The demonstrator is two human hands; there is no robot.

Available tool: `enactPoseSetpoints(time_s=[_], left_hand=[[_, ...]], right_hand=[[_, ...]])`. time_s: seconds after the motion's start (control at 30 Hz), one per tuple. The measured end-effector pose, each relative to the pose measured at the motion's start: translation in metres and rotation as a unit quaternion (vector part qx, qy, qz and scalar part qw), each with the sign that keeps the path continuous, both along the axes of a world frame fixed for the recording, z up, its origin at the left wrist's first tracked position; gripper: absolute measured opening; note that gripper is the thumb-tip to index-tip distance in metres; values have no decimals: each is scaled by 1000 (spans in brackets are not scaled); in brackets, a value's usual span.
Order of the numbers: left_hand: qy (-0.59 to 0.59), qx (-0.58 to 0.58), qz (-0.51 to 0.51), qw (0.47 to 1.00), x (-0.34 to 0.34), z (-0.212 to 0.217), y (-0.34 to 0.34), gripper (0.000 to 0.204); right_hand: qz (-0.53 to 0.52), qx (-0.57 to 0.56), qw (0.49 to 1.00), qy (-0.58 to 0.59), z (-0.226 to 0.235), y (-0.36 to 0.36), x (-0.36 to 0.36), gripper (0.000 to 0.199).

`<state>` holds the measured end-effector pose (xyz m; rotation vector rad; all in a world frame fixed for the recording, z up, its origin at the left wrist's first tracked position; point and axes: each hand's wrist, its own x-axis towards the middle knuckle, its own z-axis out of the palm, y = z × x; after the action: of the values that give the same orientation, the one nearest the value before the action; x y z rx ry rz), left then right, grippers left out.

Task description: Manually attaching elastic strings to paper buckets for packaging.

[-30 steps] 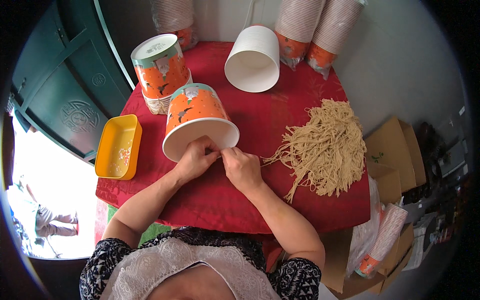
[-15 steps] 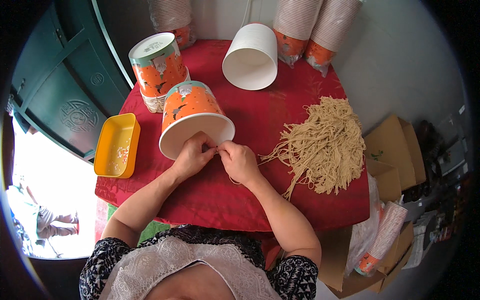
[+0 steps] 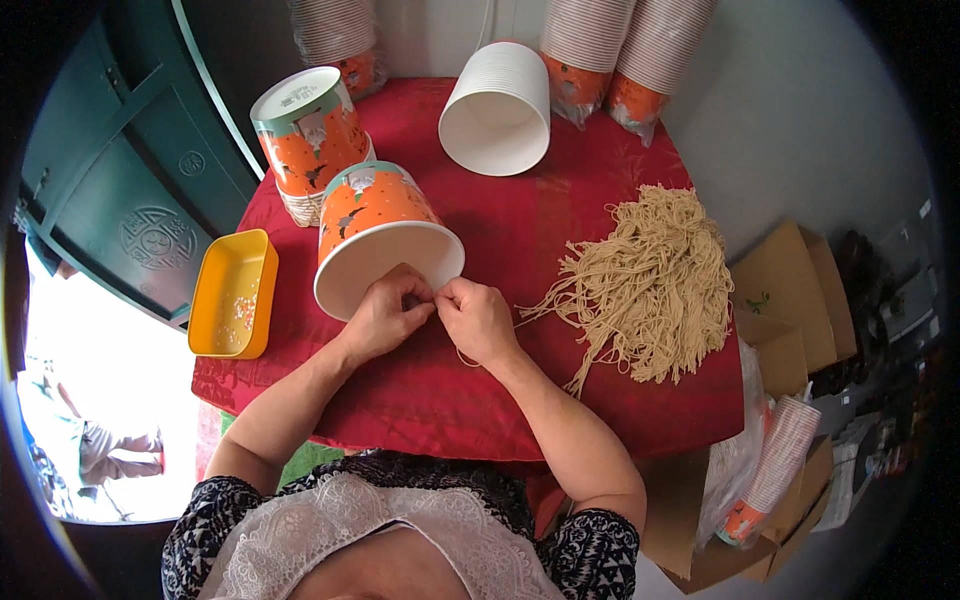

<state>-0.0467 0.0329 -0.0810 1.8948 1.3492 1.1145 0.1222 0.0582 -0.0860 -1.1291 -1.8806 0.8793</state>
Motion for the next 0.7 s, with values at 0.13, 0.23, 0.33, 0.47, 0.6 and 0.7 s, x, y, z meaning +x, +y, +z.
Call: enactPoseSetpoints(time_s=[0.13,0.23,0.33,0.47,0.6,0.7], left_hand=[[-5,32,5,999,2,-6,3,6],[30,31,28,999,2,-3,5,5],[29,40,49,998,-2,-6,5,3],[4,-22,61,998,4,-3,7,3],[-18,-60,62,996,2,-1,5,5],[-57,-128,65,988,4,12,2,8]], right_hand=[[-4,11,1000,-5,-6,0,1,11],[5,17,1000,3,-1,1,2,11],[12,54,998,-31,1,-3,5,12],[10,46,998,-44,4,-4,14,13],[25,71,995,-66,2,-7,12,15],[32,96,992,-72,2,-8,12,16]])
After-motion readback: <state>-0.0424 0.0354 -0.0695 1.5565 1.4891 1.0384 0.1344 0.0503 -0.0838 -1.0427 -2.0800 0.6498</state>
